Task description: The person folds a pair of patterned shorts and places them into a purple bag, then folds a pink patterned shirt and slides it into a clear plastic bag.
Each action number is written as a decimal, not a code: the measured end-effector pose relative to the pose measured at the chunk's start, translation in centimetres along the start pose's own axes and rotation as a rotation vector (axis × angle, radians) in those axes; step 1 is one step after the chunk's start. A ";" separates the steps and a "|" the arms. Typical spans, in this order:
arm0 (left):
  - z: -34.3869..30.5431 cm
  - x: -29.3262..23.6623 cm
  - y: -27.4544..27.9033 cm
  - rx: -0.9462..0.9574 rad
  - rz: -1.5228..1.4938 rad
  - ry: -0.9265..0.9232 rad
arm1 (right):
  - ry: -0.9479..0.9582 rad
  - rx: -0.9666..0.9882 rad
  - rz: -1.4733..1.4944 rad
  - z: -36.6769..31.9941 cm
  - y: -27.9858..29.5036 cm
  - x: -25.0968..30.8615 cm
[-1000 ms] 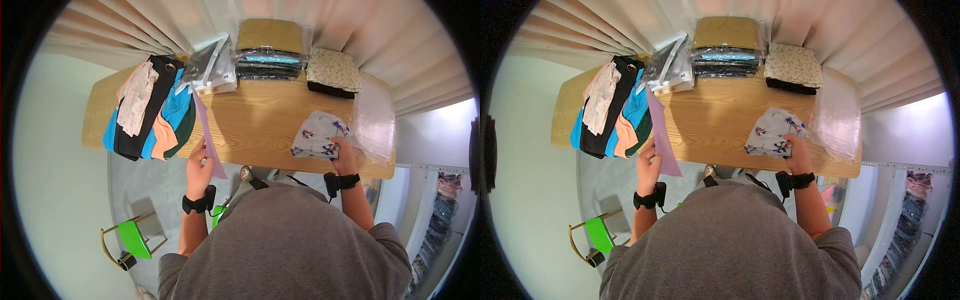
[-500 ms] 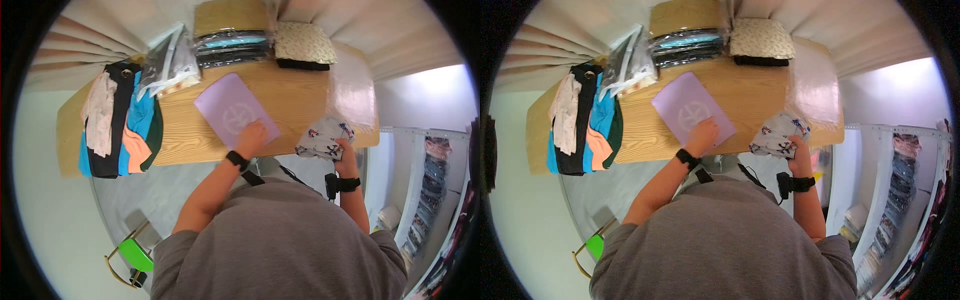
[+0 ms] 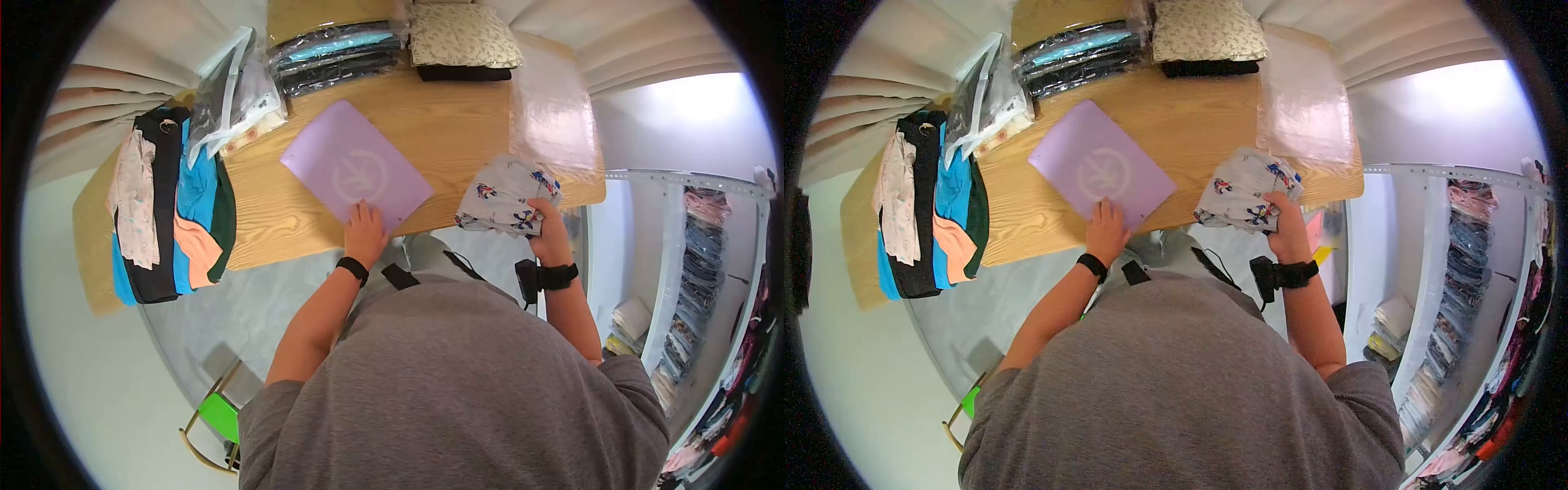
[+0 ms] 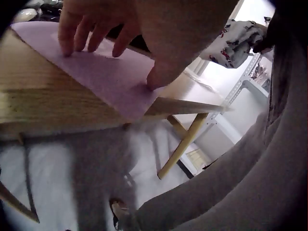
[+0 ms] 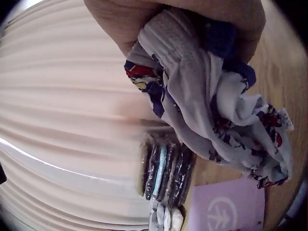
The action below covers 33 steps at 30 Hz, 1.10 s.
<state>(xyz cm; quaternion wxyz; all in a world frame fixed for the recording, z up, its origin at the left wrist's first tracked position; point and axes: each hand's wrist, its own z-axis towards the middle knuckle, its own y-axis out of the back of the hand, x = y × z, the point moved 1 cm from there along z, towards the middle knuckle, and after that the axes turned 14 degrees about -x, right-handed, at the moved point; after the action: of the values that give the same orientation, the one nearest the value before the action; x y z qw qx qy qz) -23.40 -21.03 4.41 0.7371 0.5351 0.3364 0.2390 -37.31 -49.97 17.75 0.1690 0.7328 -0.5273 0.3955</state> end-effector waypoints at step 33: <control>0.0 0.1 -1.0 0.115 -0.002 -0.067 | -0.047 0.106 0.034 -0.8 -1.2 0.7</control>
<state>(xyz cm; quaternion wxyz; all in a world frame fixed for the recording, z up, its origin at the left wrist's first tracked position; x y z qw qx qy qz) -23.35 -21.27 3.46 0.7163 0.5839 0.3252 0.2007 -36.43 -49.47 18.98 0.1110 0.7408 -0.5217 0.4084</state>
